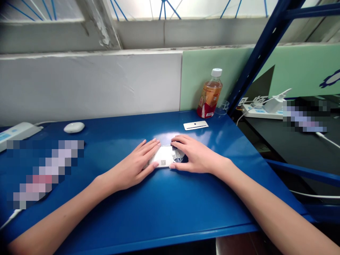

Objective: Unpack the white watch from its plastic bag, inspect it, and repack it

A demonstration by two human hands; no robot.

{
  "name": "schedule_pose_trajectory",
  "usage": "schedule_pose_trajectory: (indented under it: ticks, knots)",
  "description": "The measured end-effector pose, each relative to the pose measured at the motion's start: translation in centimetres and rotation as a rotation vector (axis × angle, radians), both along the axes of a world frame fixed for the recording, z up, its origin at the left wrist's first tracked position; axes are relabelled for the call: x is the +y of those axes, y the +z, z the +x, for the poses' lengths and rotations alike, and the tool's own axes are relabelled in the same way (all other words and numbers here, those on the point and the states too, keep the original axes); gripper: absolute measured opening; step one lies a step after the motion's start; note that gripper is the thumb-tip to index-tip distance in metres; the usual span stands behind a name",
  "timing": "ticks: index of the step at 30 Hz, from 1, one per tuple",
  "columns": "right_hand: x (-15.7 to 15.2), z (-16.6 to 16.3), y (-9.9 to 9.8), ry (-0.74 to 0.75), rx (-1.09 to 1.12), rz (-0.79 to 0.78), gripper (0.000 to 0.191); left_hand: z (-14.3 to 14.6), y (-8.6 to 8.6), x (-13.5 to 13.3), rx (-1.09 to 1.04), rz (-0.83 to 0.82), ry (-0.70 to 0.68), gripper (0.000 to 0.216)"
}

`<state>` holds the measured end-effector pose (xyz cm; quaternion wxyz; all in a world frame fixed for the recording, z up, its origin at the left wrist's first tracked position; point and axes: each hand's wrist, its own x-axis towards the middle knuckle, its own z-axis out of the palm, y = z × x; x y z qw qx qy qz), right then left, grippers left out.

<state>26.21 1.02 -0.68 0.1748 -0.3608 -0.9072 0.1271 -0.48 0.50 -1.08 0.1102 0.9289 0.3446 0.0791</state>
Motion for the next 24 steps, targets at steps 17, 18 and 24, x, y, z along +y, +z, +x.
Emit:
schedule_pose_trajectory:
  ticks: [17,18,24]
  knots:
    - [-0.7,-1.1,-0.3,-0.047,0.068,0.091,0.040,0.0,-0.1,0.1,0.066,-0.034,0.015,0.064]
    - [-0.7,-1.0,-0.3,-0.059,0.061,0.092,0.040,0.0,-0.1,0.1,0.068,-0.035,0.015,0.065]
    - [-1.0,-1.3,-0.2,-0.078,0.019,0.118,0.039,0.1,-0.1,0.0,0.059,-0.042,0.018,0.064]
